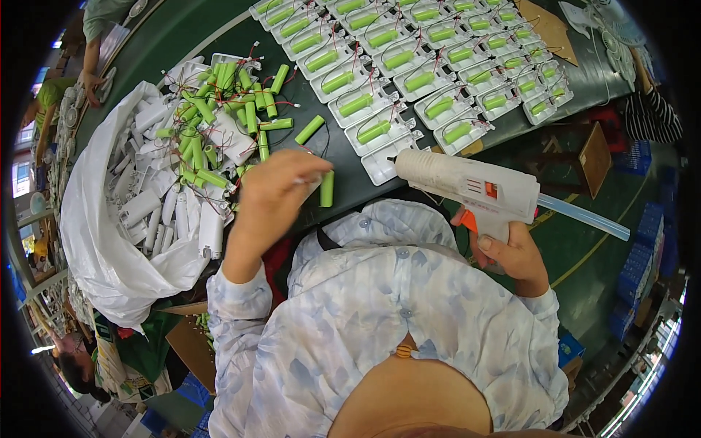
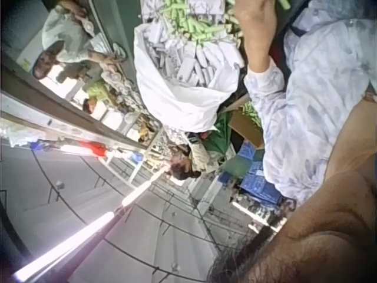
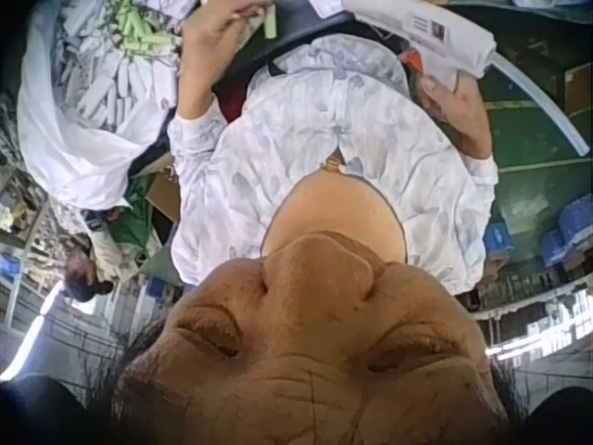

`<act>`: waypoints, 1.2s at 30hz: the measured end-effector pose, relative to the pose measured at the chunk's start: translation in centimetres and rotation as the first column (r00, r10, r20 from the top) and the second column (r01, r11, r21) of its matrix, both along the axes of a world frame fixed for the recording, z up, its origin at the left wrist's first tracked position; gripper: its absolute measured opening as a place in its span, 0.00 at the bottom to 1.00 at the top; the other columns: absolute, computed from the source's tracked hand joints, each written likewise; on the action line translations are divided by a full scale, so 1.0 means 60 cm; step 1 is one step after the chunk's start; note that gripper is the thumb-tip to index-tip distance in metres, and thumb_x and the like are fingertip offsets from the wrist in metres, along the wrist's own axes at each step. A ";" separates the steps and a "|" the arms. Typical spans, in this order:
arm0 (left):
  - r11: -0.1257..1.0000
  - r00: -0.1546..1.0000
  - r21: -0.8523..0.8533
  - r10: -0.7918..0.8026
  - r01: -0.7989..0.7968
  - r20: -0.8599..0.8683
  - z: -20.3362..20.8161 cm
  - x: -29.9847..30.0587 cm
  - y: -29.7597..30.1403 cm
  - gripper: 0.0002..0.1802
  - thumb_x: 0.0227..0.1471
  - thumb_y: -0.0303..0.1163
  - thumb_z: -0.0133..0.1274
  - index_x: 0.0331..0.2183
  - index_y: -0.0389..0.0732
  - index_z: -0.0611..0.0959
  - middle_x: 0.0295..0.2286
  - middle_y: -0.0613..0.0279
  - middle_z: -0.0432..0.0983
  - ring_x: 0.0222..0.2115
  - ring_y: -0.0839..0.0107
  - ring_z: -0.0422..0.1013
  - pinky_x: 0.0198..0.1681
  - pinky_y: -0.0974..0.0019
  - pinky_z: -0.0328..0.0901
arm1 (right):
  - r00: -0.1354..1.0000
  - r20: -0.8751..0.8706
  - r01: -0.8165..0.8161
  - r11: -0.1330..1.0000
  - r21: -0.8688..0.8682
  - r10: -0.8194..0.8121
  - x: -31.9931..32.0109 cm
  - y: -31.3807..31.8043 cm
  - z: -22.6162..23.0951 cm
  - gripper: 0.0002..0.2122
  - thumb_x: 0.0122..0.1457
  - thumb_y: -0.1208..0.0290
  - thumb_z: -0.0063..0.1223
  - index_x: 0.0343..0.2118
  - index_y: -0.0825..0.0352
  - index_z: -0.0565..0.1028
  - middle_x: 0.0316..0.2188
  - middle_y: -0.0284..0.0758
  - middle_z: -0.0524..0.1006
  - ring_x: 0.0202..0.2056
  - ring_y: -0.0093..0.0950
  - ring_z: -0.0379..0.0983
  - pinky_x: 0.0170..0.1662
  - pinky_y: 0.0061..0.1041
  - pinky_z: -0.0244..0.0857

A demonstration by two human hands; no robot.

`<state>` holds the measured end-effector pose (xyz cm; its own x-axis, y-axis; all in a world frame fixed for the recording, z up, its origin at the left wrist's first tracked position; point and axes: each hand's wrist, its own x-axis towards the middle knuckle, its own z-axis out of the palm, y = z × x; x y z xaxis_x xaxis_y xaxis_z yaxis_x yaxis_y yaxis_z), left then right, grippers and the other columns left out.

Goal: The person assembles portable battery packs by inserting batteries into plastic battery casings, then sealing them with a hot glue gun using a glue stick.

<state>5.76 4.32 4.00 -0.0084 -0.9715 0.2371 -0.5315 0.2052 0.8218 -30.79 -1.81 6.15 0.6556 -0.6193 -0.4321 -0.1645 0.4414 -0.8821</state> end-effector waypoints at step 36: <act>0.965 0.957 -0.207 0.206 -0.163 0.205 -0.028 -0.096 -0.038 0.08 0.44 0.21 0.62 0.30 0.39 0.82 0.27 0.57 0.73 0.26 0.56 0.72 0.28 0.60 0.67 | 0.995 0.050 0.083 0.996 0.023 -0.084 -0.017 0.014 -0.016 0.29 0.60 0.63 0.55 0.60 0.73 0.62 0.48 0.39 0.75 0.23 0.18 0.66 0.27 0.19 0.64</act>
<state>0.00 2.04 2.32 0.0934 -0.8999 0.4260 -0.7394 0.2238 0.6350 -31.84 -1.00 5.18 0.6233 -0.6639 -0.4132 -0.0815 0.4703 -0.8787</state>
